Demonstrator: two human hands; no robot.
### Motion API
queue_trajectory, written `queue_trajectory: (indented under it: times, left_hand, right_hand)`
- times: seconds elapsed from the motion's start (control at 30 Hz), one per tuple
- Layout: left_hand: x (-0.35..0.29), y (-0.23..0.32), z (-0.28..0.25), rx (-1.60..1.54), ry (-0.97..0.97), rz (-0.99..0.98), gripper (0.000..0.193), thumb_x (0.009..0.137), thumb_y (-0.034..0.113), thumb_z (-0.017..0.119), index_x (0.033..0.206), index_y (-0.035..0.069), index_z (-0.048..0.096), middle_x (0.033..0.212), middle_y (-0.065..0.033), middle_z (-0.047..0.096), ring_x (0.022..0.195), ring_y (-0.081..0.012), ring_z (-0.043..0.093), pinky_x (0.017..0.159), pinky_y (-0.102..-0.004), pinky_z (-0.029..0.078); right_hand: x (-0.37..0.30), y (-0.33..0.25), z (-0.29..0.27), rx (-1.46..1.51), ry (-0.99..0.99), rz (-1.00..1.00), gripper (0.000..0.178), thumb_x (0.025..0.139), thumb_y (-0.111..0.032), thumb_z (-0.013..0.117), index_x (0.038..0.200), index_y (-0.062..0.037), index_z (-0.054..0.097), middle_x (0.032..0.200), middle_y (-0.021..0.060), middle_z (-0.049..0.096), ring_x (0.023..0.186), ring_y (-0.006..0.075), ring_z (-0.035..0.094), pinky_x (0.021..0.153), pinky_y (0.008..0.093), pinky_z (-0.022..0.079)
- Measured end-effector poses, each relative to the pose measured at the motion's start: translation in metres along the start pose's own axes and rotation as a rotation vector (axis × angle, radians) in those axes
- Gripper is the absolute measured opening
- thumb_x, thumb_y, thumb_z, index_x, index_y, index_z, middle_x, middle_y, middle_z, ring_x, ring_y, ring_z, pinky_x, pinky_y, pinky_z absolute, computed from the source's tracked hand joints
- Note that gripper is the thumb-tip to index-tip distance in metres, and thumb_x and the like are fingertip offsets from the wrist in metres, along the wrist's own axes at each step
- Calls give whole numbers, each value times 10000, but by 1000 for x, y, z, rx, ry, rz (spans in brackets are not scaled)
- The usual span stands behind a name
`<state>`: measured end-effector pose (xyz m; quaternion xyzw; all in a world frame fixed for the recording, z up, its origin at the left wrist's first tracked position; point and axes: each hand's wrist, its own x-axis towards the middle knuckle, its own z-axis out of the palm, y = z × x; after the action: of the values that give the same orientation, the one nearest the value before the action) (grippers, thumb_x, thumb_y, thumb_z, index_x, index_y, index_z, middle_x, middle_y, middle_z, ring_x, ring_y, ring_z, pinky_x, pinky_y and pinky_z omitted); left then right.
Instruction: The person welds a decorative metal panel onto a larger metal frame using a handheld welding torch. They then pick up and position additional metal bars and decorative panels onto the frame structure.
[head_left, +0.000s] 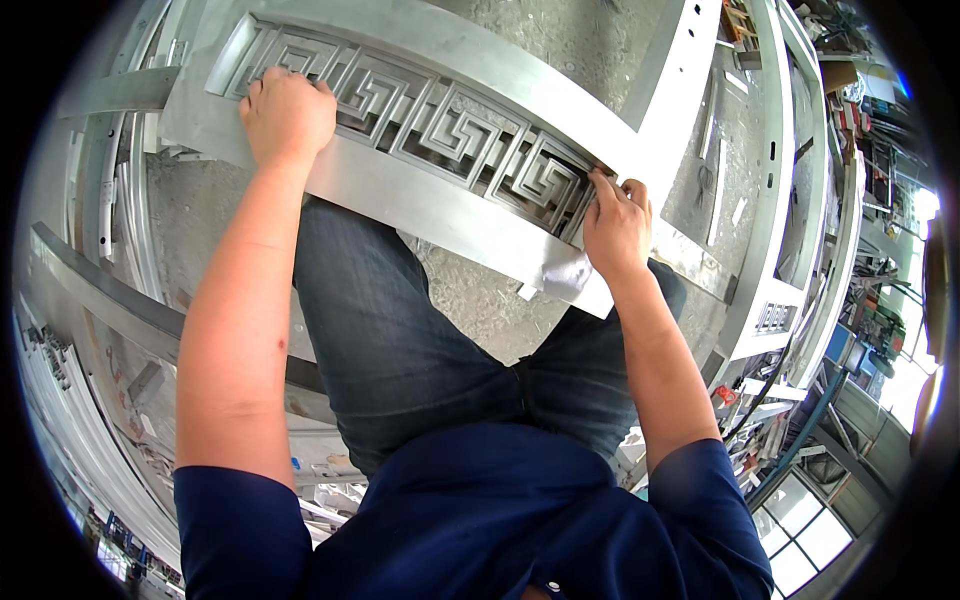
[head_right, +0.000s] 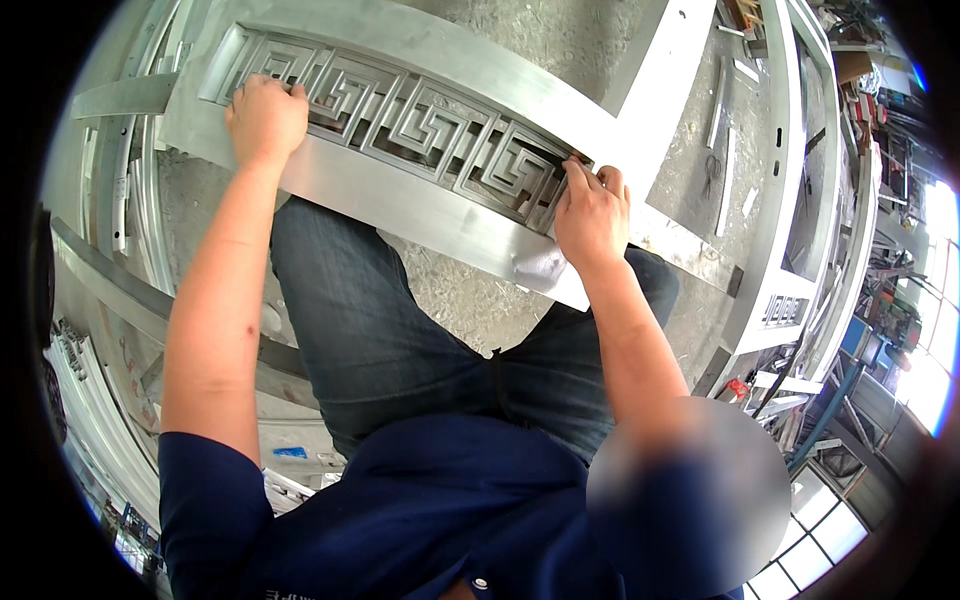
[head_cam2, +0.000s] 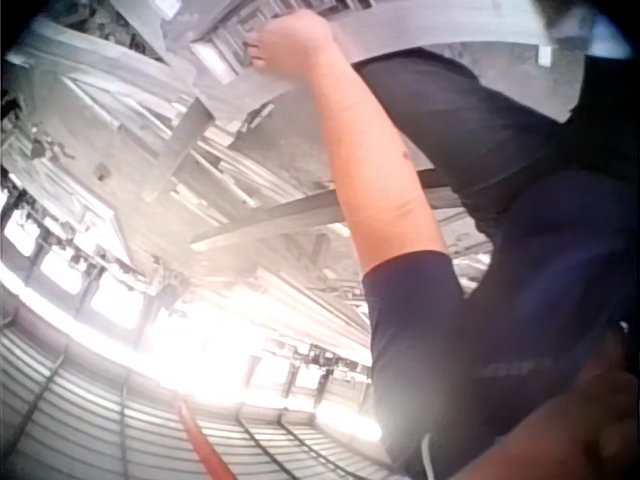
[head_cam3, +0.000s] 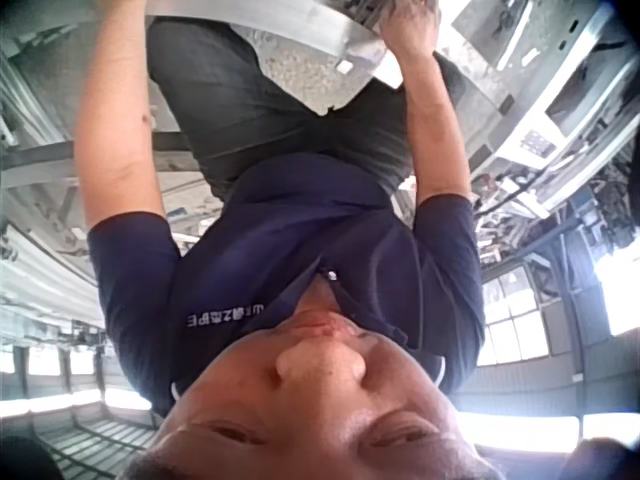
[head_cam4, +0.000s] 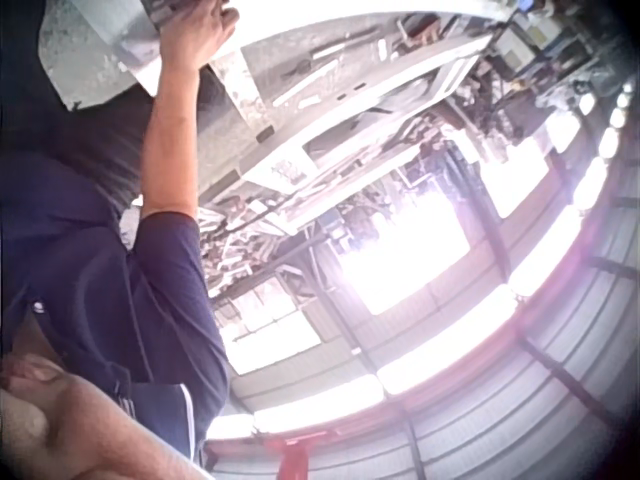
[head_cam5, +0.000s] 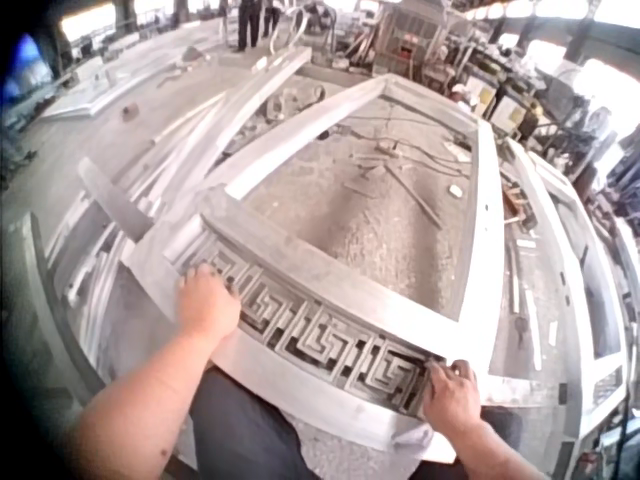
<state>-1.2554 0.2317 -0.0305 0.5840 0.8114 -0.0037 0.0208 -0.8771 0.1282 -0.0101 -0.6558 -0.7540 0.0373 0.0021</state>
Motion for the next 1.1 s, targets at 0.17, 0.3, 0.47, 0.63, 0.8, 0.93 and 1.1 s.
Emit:
queue_trajectory:
  times: [0.17, 0.3, 0.47, 0.63, 0.8, 0.93, 1.1]
  left_hand:
    - [-1, -1, -3, 4, -2, -4, 345, 951, 320, 553, 1021, 53, 760, 1234, -65, 631, 1189, -260, 549, 1048, -411, 393]
    - [0, -5, 2, -67, 16, 23, 346, 944, 345, 567, 1024, 67, 755, 1237, -62, 633, 1196, -281, 551, 1056, -434, 394]
    - [-1, -2, -3, -56, 18, -1, 334, 944, 336, 565, 1018, 75, 760, 1235, -55, 634, 1193, -271, 553, 1054, -419, 394]
    - [-1, -1, -3, -82, -9, -20, 333, 949, 305, 552, 983, 54, 767, 1229, -64, 625, 1193, -252, 540, 1074, -387, 371]
    - [-2, -1, -4, -92, 2, -18, 319, 947, 289, 551, 969, 56, 767, 1221, -62, 625, 1178, -249, 544, 1069, -386, 371]
    - [-2, -3, 0, -81, 14, -1, 328, 947, 311, 556, 988, 59, 761, 1208, -59, 629, 1179, -260, 548, 1055, -407, 383]
    - [-1, 1, -3, -74, -16, -29, 312, 952, 293, 556, 961, 61, 764, 1225, -50, 616, 1186, -243, 534, 1075, -392, 367]
  right_hand:
    - [5, -2, -3, -25, -35, -21, 384, 865, -85, 582, 1238, -55, 668, 1056, 114, 729, 1102, 312, 564, 998, 432, 440]
    - [8, -4, -7, -79, -93, -5, 408, 858, -77, 577, 1257, -48, 657, 1001, 128, 731, 1069, 321, 577, 986, 434, 452]
    - [7, 1, -8, 3, -109, 11, 406, 856, -102, 628, 1260, -67, 646, 1170, 63, 711, 1075, 290, 572, 999, 410, 447]
    - [-1, 5, -16, 191, -13, 63, 378, 853, -84, 675, 1230, -91, 659, 1148, 70, 716, 1018, 294, 612, 943, 397, 500]
    - [10, 4, -23, 389, -89, 262, 382, 838, -132, 723, 1213, -84, 670, 1099, 61, 729, 666, 182, 571, 737, 334, 514]
    - [16, -8, -26, 236, -309, 220, 459, 830, -171, 730, 1263, -89, 602, 1160, 80, 721, 801, 248, 667, 805, 376, 531]
    - [24, -18, -20, -19, -375, 156, 611, 798, -217, 759, 1341, -89, 509, 1192, 95, 711, 1028, 349, 683, 908, 437, 532]
